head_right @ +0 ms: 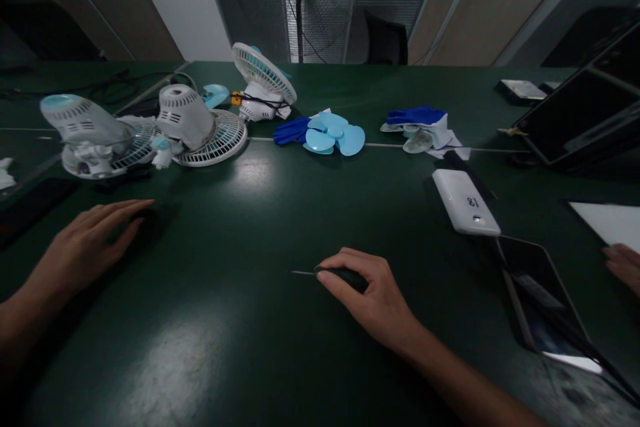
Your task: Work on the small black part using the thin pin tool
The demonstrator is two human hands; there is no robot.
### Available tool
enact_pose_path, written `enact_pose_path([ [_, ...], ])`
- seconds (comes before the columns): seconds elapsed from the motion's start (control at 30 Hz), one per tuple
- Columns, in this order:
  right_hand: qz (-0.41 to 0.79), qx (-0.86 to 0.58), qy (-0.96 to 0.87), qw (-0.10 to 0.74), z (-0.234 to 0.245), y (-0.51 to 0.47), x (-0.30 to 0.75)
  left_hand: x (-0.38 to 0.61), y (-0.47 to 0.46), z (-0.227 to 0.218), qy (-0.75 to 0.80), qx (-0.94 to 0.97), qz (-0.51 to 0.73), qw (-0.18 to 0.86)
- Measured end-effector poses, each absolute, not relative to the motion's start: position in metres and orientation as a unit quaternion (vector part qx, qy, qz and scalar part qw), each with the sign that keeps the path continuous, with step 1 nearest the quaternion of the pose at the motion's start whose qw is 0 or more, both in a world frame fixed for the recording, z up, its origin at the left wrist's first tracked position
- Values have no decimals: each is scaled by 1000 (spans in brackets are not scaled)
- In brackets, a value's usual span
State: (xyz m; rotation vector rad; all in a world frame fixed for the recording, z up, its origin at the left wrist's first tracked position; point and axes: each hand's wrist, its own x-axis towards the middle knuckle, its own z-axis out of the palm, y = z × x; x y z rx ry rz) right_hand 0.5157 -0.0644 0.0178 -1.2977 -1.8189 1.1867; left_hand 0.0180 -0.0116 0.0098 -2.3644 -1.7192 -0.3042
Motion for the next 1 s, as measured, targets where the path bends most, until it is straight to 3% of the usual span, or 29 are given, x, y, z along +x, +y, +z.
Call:
enact_pose_path([
  [0.2, 445, -488, -689, 299, 15, -65, 517, -4, -11, 5, -691, -705, -129, 100],
  [1.0, 423, -496, -697, 299, 16, -66, 517, -21, -7, 0, -644, -760, -70, 55],
])
